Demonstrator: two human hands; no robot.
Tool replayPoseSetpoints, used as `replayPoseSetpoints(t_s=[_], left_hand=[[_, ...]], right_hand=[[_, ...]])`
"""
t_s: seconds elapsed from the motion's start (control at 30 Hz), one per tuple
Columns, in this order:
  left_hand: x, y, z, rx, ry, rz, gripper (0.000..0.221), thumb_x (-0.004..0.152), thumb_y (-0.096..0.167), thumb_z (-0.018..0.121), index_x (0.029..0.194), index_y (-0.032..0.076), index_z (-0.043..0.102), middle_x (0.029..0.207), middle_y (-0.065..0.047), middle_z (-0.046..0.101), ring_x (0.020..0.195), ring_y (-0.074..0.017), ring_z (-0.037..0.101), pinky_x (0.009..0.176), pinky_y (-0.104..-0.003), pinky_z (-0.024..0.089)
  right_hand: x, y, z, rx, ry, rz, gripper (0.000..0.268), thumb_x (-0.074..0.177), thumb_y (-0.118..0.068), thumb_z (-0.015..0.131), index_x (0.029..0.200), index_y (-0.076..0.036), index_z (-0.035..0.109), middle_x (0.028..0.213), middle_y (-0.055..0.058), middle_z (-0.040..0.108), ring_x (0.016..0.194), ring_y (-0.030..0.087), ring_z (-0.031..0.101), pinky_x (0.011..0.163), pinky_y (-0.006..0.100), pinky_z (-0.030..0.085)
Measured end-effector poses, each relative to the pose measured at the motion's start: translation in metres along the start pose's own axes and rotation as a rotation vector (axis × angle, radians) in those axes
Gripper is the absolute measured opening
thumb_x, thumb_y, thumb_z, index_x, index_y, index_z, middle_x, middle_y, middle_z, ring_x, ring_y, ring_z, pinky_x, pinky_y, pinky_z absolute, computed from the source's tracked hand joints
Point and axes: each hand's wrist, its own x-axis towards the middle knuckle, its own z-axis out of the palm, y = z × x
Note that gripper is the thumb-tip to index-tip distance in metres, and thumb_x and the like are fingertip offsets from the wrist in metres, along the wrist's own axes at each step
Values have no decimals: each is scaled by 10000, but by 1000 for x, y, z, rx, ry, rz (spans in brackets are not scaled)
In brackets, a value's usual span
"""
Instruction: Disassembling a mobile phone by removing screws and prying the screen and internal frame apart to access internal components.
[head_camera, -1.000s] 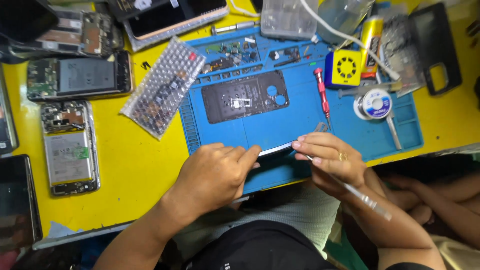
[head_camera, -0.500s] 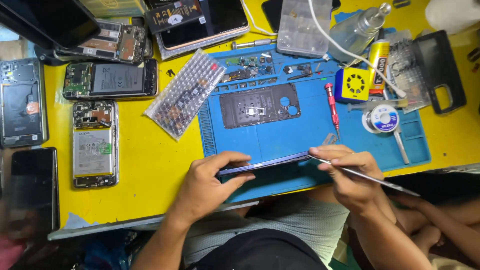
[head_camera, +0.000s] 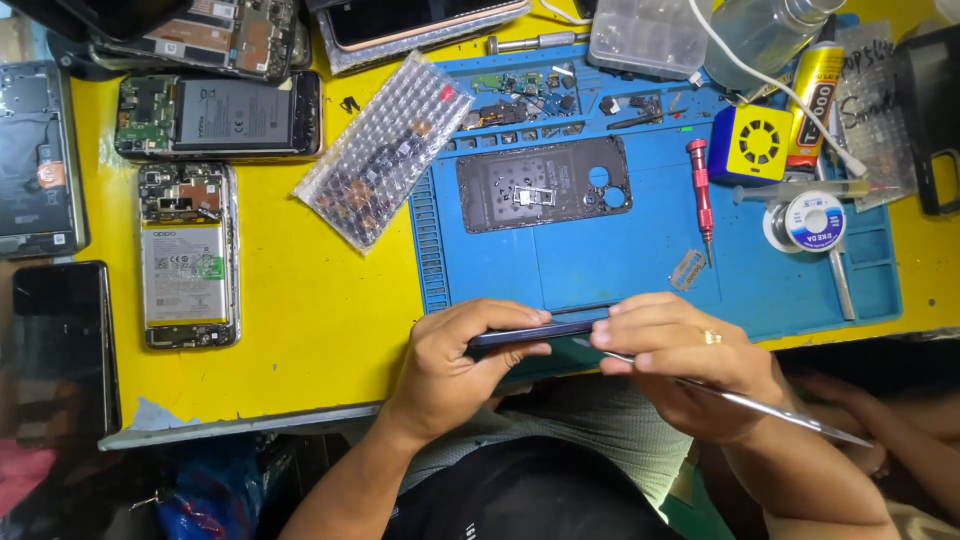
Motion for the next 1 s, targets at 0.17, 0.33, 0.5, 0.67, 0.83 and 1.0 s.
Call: replayPoseSetpoints(t_s=[0.17,0.33,0.5,0.67,0.83,1.0], left_hand=[[1,4,0,40,-11,51,291,820,-13,870,1053,15,698,1038,-136,772,966,-247,793,900,-329,664],[1,6,3,78,-1,83,272,837,13,864,1044,13,687,1028,-132,771,940,-250,791,864,-325,650],[0,11,8,108,28,45,242,857,44,842,1044,26,690,1020,-119,772,934,-241,789,861,-321,639],[-3,13,12,157,43,44,236,872,43,833,1058,30,687,1033,-103,771,939,-235,786,877,-323,639],[-1,16,13,158,23,61,206,895,-7,799,1060,16,678,1037,-119,766,934,-266,783,864,-351,633],[-3,16,16,178,44,27,213,883,-37,790,1055,27,681,1013,-97,763,914,-250,774,850,-337,626]], right_hand=[[10,-3,2,-28,-81,-7,348,895,64,735,1136,-101,544,1088,137,757,1025,278,797,979,464,671],[20,-11,3,-75,-59,-37,278,899,60,708,1066,-65,524,1049,172,751,960,296,802,920,449,695],[21,-13,11,-176,-23,-148,335,905,31,760,1152,-62,555,1087,169,762,995,291,814,928,443,712],[22,-9,15,-66,19,-152,365,865,41,799,1132,-62,573,1064,180,766,993,279,818,932,431,712],[28,-11,17,-2,35,-112,345,833,30,814,1070,-65,581,1019,187,769,939,286,826,898,442,717],[33,-10,20,-13,11,-156,366,895,24,779,1178,-86,576,1068,162,772,968,265,828,913,425,718]])
